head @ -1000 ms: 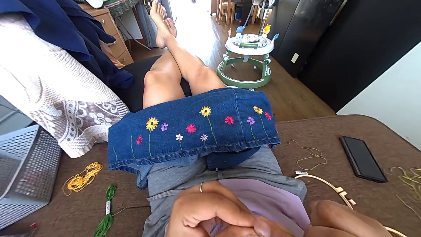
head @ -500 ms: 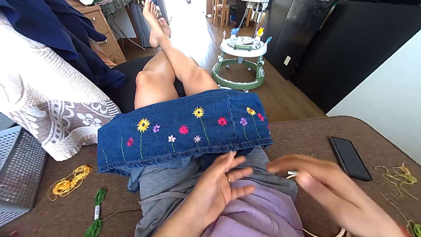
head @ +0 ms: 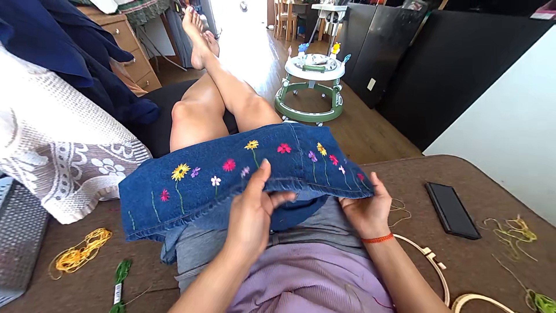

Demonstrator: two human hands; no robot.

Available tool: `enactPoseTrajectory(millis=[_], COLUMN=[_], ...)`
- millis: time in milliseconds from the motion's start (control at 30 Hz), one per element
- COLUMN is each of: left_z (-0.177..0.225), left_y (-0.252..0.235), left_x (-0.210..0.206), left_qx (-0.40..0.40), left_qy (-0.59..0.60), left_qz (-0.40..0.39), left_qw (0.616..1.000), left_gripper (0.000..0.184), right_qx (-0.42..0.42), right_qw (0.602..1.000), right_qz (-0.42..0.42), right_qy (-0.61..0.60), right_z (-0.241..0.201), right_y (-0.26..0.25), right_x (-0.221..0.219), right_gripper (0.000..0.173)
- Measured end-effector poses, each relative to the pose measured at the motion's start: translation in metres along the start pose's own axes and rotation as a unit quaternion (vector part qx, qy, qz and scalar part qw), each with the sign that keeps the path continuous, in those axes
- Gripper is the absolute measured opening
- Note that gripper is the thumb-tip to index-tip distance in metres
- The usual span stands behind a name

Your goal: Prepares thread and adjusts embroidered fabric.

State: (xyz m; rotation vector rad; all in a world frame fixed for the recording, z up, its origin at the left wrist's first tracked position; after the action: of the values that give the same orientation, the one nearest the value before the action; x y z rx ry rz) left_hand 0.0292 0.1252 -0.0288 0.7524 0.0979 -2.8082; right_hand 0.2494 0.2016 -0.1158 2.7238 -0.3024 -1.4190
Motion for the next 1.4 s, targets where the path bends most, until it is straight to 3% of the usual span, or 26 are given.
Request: enactPoseTrajectory(millis=[133, 200, 300, 433, 533, 600, 733, 833, 933, 1033, 1133, 1200, 1267, 1333, 1367, 1400], left_z=[0.046, 0.070, 0.102, 0.113, 0.084, 0.058, 0.022, -0.012, -0.038, -0.041, -0.038, -0.037, -0.039, -0.046, -0.051, -0.054], left_y=[-0.052, -0.075, -0.093, -0.096, -0.075, -0.055, -0.003, 0.032, 0.047, 0.044, 0.048, 0.056, 0.062, 0.063, 0.062, 0.060], left_x=[0.023, 0.039, 0.068, 0.141, 0.179, 0.188, 0.156, 0.109, 0.070, 0.051, 0.043, 0.043, 0.048, 0.054, 0.056, 0.057], left_qx=[-0.169, -0.253, -0.411, -0.496, -0.529, -0.503, -0.323, -0.229, -0.107, -0.021, 0.017, 0.030, 0.036, 0.040, 0.043, 0.045], left_qy=[-0.050, -0.061, -0.094, -0.013, 0.045, 0.120, 0.276, 0.334, 0.322, 0.255, 0.236, 0.249, 0.270, 0.301, 0.313, 0.316], left_qz=[-0.084, -0.118, -0.138, -0.064, 0.017, 0.084, 0.191, 0.146, 0.123, 0.173, 0.212, 0.214, 0.197, 0.158, 0.145, 0.136], left_qw=[0.981, 0.958, 0.896, 0.866, 0.848, 0.852, 0.885, 0.903, 0.933, 0.951, 0.948, 0.944, 0.942, 0.940, 0.938, 0.938], left_gripper=[0.038, 0.039, 0.039, 0.045, 0.037, 0.038, 0.055, 0.040, 0.023, 0.018, 0.015, 0.017, 0.019, 0.030, 0.035, 0.036], right_qx=[0.130, 0.143, 0.138, 0.095, 0.041, -0.005, -0.080, -0.082, -0.075, -0.050, -0.045, 0.012, 0.185, 0.347, 0.372, 0.344], right_qw=[0.986, 0.973, 0.949, 0.911, 0.912, 0.919, 0.931, 0.934, 0.944, 0.959, 0.990, 0.995, 0.962, 0.888, 0.857, 0.841], right_qz=[-0.100, -0.179, -0.277, -0.396, -0.403, -0.387, -0.329, -0.319, -0.297, -0.263, -0.131, -0.041, -0.039, -0.139, -0.207, -0.278], right_qy=[-0.030, -0.043, -0.056, -0.073, -0.065, -0.077, -0.134, -0.135, -0.127, -0.089, 0.016, 0.095, 0.197, 0.268, 0.290, 0.313], right_z=[-0.025, -0.037, -0.039, -0.014, 0.014, 0.029, 0.035, 0.025, 0.015, 0.003, -0.007, -0.009, -0.014, -0.035, -0.049, -0.064], right_y=[-0.018, -0.027, -0.037, -0.016, 0.009, 0.016, 0.018, 0.020, 0.017, 0.009, 0.006, 0.017, 0.041, 0.072, 0.093, 0.121], right_x=[-0.027, -0.046, -0.078, -0.106, -0.100, -0.085, -0.063, -0.062, -0.062, -0.064, -0.078, -0.084, -0.079, -0.074, -0.076, -0.083], right_gripper=[0.051, 0.061, 0.062, 0.058, 0.052, 0.051, 0.052, 0.055, 0.058, 0.060, 0.050, 0.033, 0.027, 0.048, 0.045, 0.034])
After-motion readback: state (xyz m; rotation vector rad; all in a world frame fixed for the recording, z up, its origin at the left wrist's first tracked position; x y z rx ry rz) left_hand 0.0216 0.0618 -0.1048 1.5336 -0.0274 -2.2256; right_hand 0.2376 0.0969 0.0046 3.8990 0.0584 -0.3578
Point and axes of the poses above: each hand's wrist, its own y-axis away from the middle knuckle, its own x-axis out of the back of the hand, z = x × y, the point moved 1 cm from there along -y, towards the middle knuckle, and after that the axes turned 3 degrees about -y, right-handed, at the moved point
